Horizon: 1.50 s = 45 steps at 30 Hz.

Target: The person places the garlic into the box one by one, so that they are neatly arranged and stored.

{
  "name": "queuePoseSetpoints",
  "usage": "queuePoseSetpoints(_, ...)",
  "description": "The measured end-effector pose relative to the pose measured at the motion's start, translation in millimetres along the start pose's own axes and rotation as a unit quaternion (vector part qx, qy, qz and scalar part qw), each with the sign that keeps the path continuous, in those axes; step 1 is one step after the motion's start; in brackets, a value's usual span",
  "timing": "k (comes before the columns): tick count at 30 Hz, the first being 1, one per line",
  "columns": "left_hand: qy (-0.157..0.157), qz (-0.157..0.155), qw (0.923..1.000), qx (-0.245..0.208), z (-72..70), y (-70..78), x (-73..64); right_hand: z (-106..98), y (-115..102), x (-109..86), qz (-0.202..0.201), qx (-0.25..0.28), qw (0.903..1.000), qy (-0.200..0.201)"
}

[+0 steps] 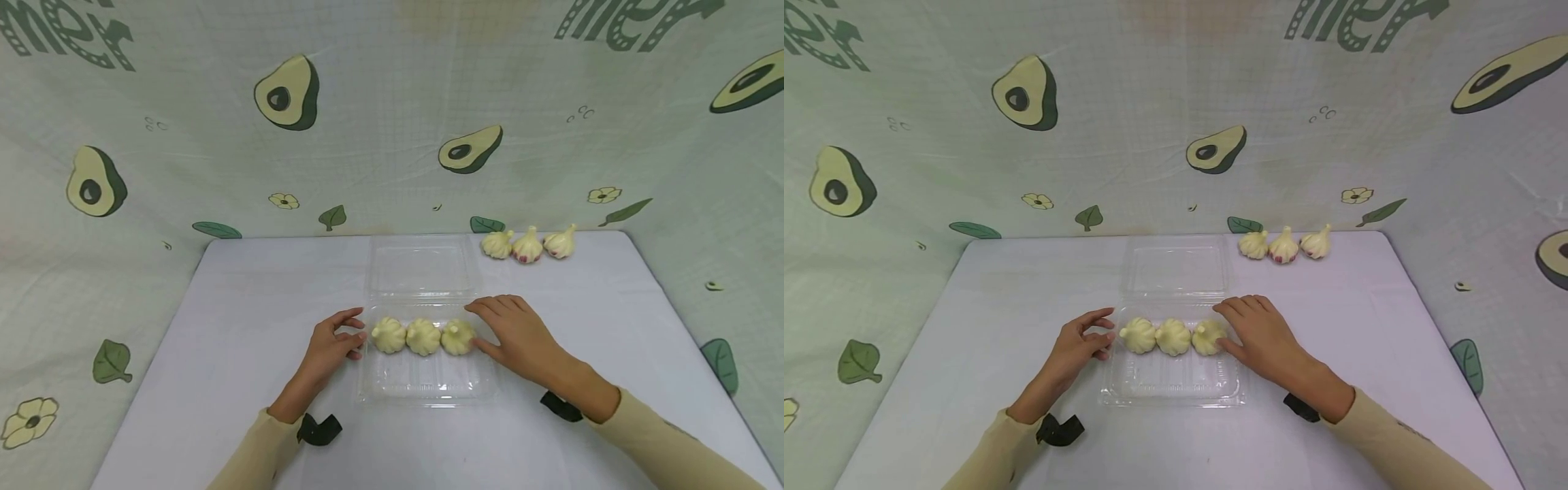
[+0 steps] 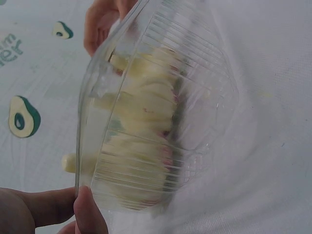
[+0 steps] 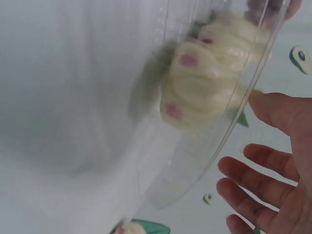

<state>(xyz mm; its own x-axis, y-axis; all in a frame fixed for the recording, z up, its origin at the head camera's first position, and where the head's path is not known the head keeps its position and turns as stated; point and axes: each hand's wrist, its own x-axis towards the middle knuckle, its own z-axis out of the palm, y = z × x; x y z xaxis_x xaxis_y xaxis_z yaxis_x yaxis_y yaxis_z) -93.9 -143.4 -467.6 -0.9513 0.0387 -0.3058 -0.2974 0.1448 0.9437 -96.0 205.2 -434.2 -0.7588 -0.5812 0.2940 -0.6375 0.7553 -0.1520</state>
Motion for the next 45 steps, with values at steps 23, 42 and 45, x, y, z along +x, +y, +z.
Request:
queuePoseSetpoints(23,-0.001,0.0,1.0,0.001,-0.1,0.4,-0.7,-11,104,-19.3,0.222,-0.018,0.9732,0.059)
queuePoseSetpoints(42,-0.001,-0.003,1.0,0.003,-1.1,3.3,-1.7,1,170,-25.7,0.331,-0.007,0.9434,0.023)
queuePoseSetpoints(45,-0.003,-0.004,1.0,0.003,-1.0,3.6,-1.6,3,179,-25.9,0.34,-0.001,0.9403,0.019)
